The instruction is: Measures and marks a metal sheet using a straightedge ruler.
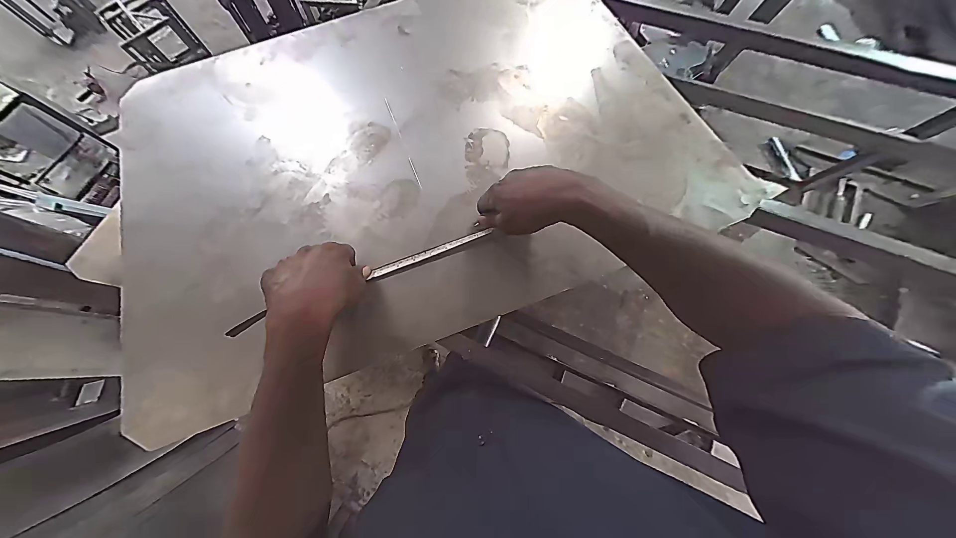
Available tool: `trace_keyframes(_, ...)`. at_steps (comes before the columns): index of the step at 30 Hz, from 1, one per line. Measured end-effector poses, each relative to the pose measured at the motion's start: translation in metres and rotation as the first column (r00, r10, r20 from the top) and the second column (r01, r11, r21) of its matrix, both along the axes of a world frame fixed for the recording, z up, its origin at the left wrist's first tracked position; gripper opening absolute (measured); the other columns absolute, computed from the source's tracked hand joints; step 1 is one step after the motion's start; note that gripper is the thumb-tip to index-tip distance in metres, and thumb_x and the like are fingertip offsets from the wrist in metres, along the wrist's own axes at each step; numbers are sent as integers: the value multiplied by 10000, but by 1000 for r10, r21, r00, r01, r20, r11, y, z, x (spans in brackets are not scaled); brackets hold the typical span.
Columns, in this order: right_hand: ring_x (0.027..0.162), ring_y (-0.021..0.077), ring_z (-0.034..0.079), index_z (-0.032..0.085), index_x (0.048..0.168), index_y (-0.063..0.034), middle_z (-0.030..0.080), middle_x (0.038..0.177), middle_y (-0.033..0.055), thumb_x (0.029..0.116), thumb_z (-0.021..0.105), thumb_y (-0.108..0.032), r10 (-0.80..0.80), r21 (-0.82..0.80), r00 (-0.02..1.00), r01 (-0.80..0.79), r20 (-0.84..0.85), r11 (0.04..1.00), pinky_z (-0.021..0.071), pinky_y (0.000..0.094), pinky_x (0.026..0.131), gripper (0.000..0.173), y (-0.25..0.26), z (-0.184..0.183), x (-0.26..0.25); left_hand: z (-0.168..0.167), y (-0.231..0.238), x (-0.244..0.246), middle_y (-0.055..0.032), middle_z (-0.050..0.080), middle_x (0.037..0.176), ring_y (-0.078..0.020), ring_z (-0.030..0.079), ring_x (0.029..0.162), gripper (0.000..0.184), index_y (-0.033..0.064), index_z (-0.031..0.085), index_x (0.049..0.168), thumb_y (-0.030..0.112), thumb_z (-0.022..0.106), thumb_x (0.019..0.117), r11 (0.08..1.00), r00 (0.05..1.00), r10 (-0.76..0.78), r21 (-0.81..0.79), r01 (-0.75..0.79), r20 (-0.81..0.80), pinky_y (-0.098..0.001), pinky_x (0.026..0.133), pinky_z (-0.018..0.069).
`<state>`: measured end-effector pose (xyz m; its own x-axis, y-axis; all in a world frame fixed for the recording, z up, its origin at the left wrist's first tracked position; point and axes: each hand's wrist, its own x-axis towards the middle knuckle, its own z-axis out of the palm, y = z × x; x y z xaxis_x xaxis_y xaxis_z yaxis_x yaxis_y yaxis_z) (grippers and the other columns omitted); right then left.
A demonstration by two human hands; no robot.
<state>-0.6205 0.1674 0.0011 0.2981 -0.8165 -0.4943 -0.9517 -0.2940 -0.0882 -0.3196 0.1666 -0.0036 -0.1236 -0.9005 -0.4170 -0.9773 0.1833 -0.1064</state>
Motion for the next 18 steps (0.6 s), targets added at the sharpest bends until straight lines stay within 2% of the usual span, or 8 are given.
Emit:
trace_keyframes(5, 781, 295, 643, 643, 891, -140, 616, 782, 80, 1064, 481, -389, 54, 44, 998, -53, -25, 998, 486, 554, 640, 343, -9, 5, 2, 0, 1, 0, -138, 714, 1027, -412, 672, 1028, 310, 203, 695, 953, 474, 552, 1000, 1000, 1000, -5, -13, 5, 15, -677, 701, 494)
trace_keyframes(10, 734, 259, 638, 650, 901, -151, 617, 769, 61, 1070, 474, -414, 84, 70, 996, -83, -9, 994, 494, 508, 623, 359, -13, 3, -1, -2, 0, 0, -137, 710, 1064, -422, 656, 1068, 327, 204, 693, 968, 492, 541, 1002, 1000, 1000, 0, -10, 0, 14, -693, 730, 489)
trace_keyframes(13, 769, 259, 631, 645, 885, -140, 606, 767, 59, 1072, 478, -402, 129, 71, 992, -130, 12, 989, 482, 519, 665, 362, -16, 3, -3, -3, 0, 0, -133, 708, 1050, -424, 657, 1059, 339, 198, 693, 967, 492, 531, 1011, 1000, 1000, -13, -8, 14, 26, -688, 721, 493)
trace_keyframes(18, 748, 250, 621, 638, 868, -148, 591, 748, 49, 1068, 491, -402, 134, 85, 991, -134, 7, 987, 473, 515, 650, 355, -18, 4, -1, -1, 0, -1, -136, 712, 1045, -427, 663, 1051, 333, 200, 693, 962, 489, 536, 1008, 1000, 999, -17, -7, 17, 34, -690, 707, 495)
